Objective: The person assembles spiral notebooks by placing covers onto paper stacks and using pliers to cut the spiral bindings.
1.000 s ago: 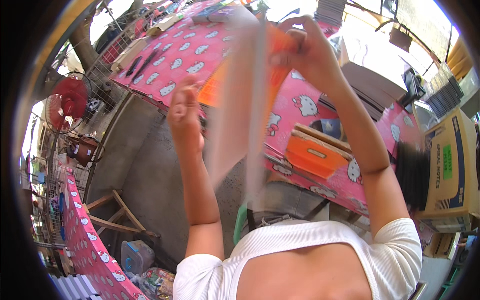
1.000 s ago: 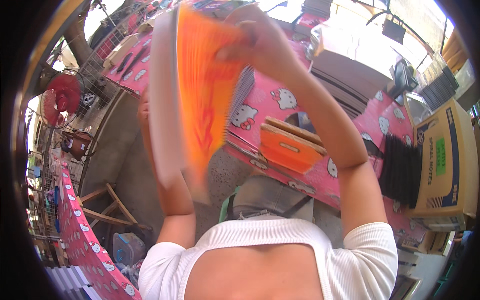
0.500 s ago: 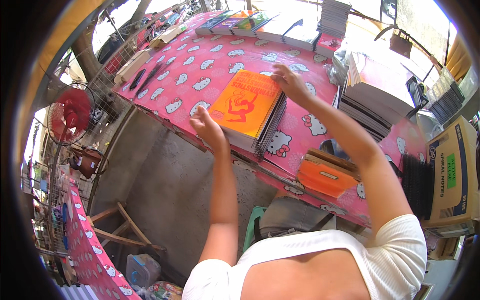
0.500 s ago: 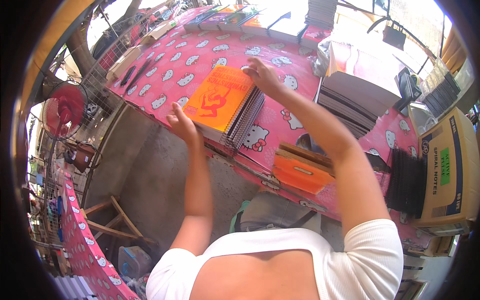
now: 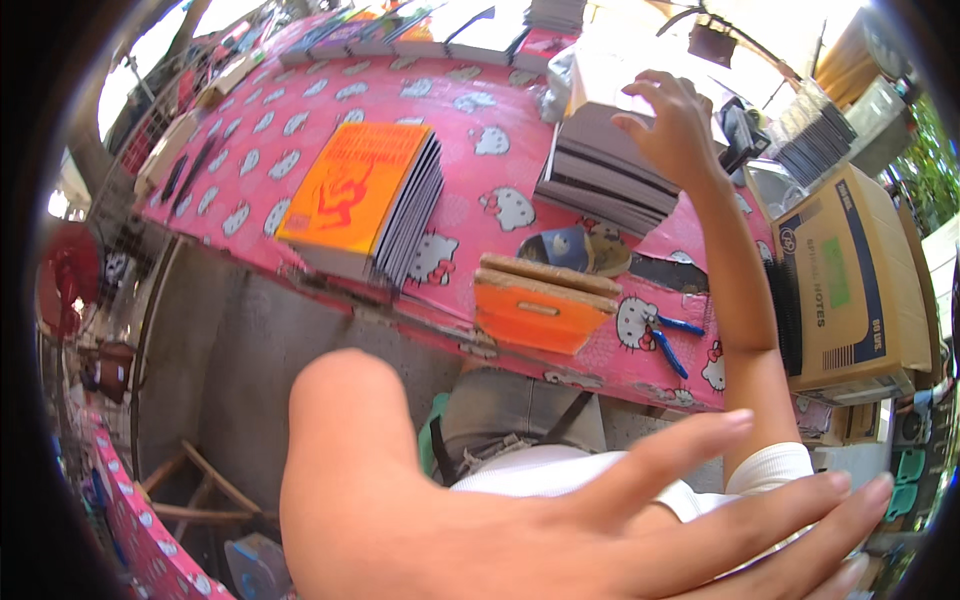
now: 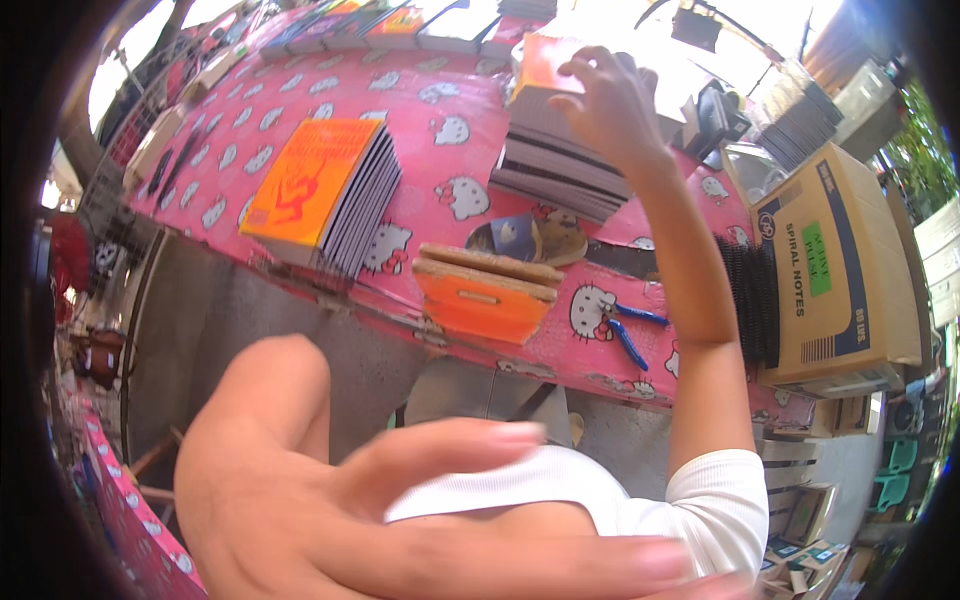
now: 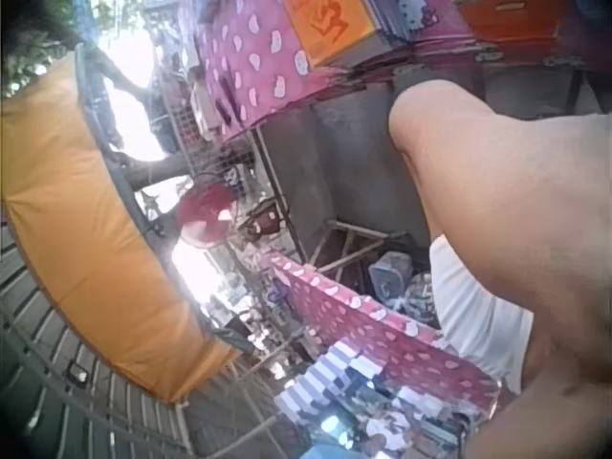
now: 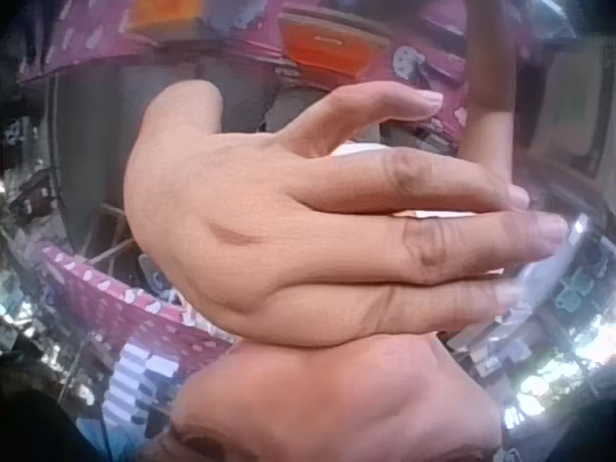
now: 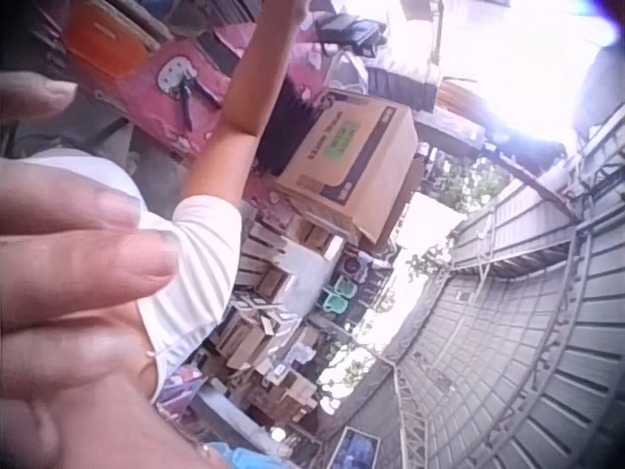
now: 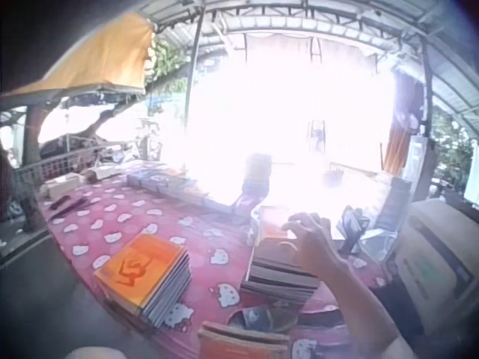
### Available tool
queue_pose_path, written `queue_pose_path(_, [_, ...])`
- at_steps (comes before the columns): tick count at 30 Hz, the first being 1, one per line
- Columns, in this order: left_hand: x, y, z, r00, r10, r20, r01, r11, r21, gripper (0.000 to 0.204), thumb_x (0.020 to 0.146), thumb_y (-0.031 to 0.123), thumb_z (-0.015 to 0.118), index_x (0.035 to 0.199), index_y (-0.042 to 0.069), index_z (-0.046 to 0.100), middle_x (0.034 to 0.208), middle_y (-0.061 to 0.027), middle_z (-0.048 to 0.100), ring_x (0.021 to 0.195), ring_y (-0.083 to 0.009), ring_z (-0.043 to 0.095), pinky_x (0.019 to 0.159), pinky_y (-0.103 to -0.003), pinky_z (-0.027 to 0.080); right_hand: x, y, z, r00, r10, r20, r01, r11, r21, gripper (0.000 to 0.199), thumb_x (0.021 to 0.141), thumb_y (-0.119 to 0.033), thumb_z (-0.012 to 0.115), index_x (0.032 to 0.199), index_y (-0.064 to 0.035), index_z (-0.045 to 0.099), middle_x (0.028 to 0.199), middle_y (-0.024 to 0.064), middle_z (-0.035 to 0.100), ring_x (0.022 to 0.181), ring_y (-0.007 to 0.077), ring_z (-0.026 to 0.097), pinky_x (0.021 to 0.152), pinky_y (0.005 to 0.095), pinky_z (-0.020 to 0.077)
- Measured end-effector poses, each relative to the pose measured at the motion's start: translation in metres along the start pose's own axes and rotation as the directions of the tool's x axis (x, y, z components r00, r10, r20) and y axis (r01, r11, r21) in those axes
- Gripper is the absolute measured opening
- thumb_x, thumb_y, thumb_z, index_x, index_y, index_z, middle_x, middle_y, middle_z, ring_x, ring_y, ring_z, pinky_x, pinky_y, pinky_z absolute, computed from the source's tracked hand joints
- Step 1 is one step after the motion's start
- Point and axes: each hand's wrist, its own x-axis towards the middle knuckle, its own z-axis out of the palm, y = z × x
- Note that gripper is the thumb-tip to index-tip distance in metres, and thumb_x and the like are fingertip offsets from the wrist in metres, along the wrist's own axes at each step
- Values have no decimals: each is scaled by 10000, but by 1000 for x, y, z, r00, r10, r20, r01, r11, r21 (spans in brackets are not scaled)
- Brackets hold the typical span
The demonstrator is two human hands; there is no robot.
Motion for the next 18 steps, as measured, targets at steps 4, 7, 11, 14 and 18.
queue_pose_path(4, [14,-5,3,988,150,-48,-152,987,-46,122,872,60,480,777,107,543,830,-6,609,753,-222,639,793,-433,440,5,11,8,999,29,31,-28,999,-26,255,743,-201,741,973,-105,688,1052,57,647,1011,264,577,902,424,403])
queue_pose_path(7, [16,-15,-6,890,301,-343,-364,921,-135,182,859,24,492,709,113,542,734,12,617,641,-214,665,744,-404,469,0,22,18,997,-32,-63,38,994,98,192,741,-124,709,922,-63,693,884,80,670,873,279,619,813,391,468])
queue_pose_path(11, [-11,-111,-3,488,-770,-410,101,517,-850,739,860,426,657,1371,12,321,1311,-262,453,1098,-411,558,863,-470,542,-25,1,0,980,-46,-195,92,969,231,115,746,-71,658,855,-55,693,767,74,647,745,249,624,720,364,502])
queue_pose_path(14, [-54,-179,5,155,-967,-204,-89,192,-977,398,904,296,633,1131,-11,518,1091,-174,610,911,-275,649,802,-435,568,-89,-84,-17,946,-297,-130,322,901,290,140,710,-146,693,845,-112,679,869,32,647,876,241,613,826,361,492])
queue_pose_path(18, [-34,-150,10,164,-824,-543,359,563,-745,214,907,146,638,1043,-13,597,912,-61,674,820,-138,642,782,-355,553,-144,-52,-37,961,-27,-275,153,880,450,203,696,-87,725,889,-66,665,941,59,664,982,225,615,899,377,471])
